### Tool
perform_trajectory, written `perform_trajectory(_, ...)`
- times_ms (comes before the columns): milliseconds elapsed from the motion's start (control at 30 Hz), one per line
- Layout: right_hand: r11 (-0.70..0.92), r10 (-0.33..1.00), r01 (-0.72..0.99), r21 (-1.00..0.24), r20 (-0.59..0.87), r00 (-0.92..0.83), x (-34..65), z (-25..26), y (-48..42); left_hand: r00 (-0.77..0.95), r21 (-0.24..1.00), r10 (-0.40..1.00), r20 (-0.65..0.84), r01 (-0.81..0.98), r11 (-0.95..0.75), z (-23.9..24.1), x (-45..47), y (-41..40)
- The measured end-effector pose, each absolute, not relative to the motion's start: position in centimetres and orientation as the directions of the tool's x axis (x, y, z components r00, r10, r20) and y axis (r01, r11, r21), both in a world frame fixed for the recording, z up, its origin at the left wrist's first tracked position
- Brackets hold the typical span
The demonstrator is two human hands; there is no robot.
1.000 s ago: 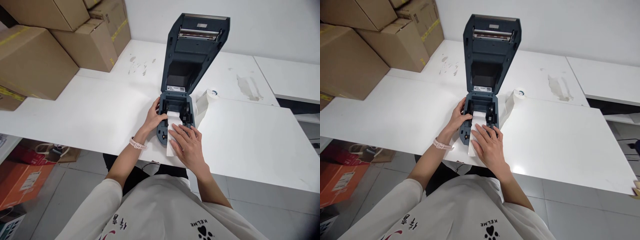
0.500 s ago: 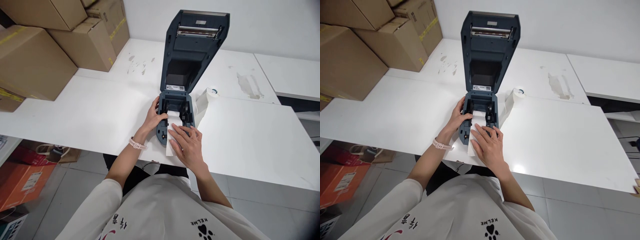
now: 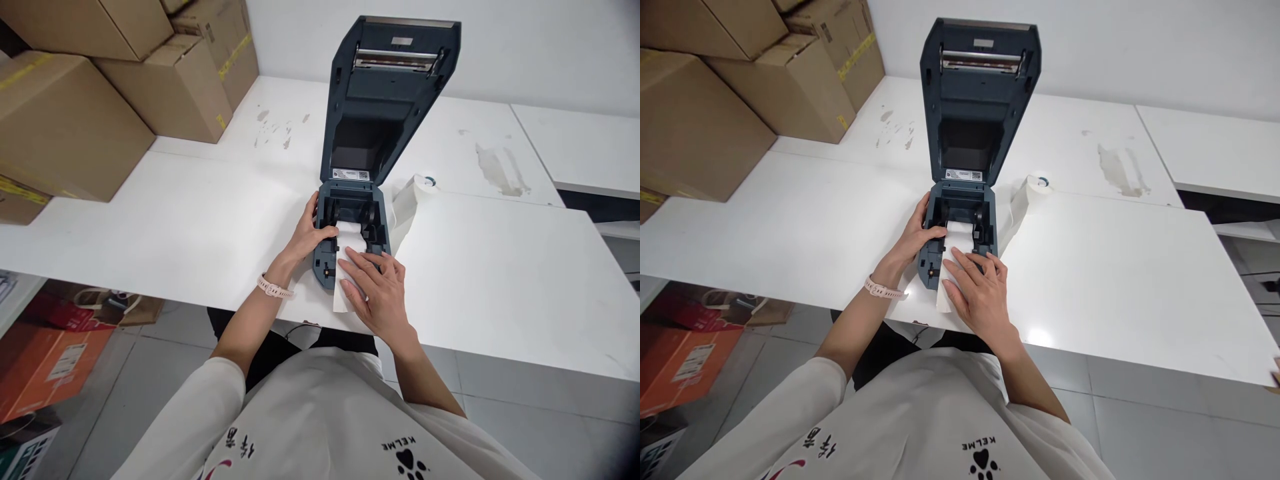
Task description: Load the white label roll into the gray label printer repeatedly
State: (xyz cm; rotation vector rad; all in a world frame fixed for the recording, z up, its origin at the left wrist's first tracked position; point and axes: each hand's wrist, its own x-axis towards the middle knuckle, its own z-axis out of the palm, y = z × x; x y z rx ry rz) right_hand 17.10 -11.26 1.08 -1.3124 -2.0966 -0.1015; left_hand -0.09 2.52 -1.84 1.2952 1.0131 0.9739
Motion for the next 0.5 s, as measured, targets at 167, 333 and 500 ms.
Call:
perform_trajectory(167, 0.483, 0.790, 0.829, -0.281, 0.549, -0.274, 17.16, 0.95, -11.31, 0.287, 0.999, 0.957, -0.032, 0.010, 0.030, -2.08, -0.19, 2.63)
perform_trajectory(333, 0.485, 0.785, 0.830, -0.276, 0.555, -0.275, 17.20, 0.96, -11.28, 0.288, 0.999, 0.957, -0.032, -0.010, 0.036, -2.22, -0.26, 2.67)
perform_trajectory(500, 0.480, 0.789, 0.831, -0.280, 0.552, -0.269, 17.19, 0.91, -11.10, 0.289, 1.000, 0.957, -0.008, -0.007, 0.010, -2.31, -0.33, 2.68)
